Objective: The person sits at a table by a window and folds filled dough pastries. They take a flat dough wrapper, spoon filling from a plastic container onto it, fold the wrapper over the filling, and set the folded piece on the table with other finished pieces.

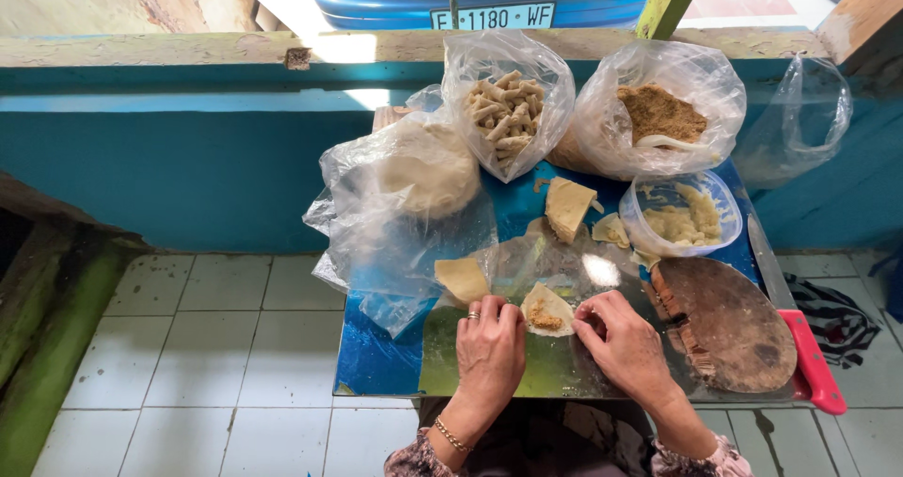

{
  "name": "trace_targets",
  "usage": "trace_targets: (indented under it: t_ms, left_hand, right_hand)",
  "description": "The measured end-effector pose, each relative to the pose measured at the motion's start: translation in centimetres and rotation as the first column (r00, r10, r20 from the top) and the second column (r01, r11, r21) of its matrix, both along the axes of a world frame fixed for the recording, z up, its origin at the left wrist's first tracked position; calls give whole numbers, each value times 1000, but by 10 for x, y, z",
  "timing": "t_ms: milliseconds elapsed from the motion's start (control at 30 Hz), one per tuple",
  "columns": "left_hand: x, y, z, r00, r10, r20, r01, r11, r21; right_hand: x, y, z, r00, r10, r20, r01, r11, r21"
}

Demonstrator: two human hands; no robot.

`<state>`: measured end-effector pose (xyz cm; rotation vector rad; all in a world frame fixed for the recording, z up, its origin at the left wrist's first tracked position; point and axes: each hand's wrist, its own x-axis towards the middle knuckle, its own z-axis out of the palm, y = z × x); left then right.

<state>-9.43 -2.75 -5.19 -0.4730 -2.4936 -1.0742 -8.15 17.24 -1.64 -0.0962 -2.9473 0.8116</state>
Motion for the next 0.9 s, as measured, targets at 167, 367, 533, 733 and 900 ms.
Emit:
trace_targets:
  t_ms: [167, 367, 533, 733, 900]
  left_hand:
    - [-5, 3, 5, 996, -82, 46, 77, 992, 95]
    - [-9, -2, 3, 965, -246, -87, 254, 961, 107]
    - [-15, -8, -5, 933, -333, -137, 332, 943, -33]
    - [-30, -3, -15, 936, -342, -82, 339, 939, -46]
    - [-31, 4, -16, 956, -294, 28, 290, 952, 102]
  right_hand:
    - [-7, -1, -8, 999, 48, -6, -48, 952, -301]
    - [2, -14, -4, 960, 134, -245, -187, 961, -206]
    - [4, -12, 8, 900, 288, -328, -318, 947, -40]
    - [-11, -13, 1, 806, 488, -335, -440, 873, 210]
    - [-31, -5, -13, 859, 443, -257, -446, 894, 51]
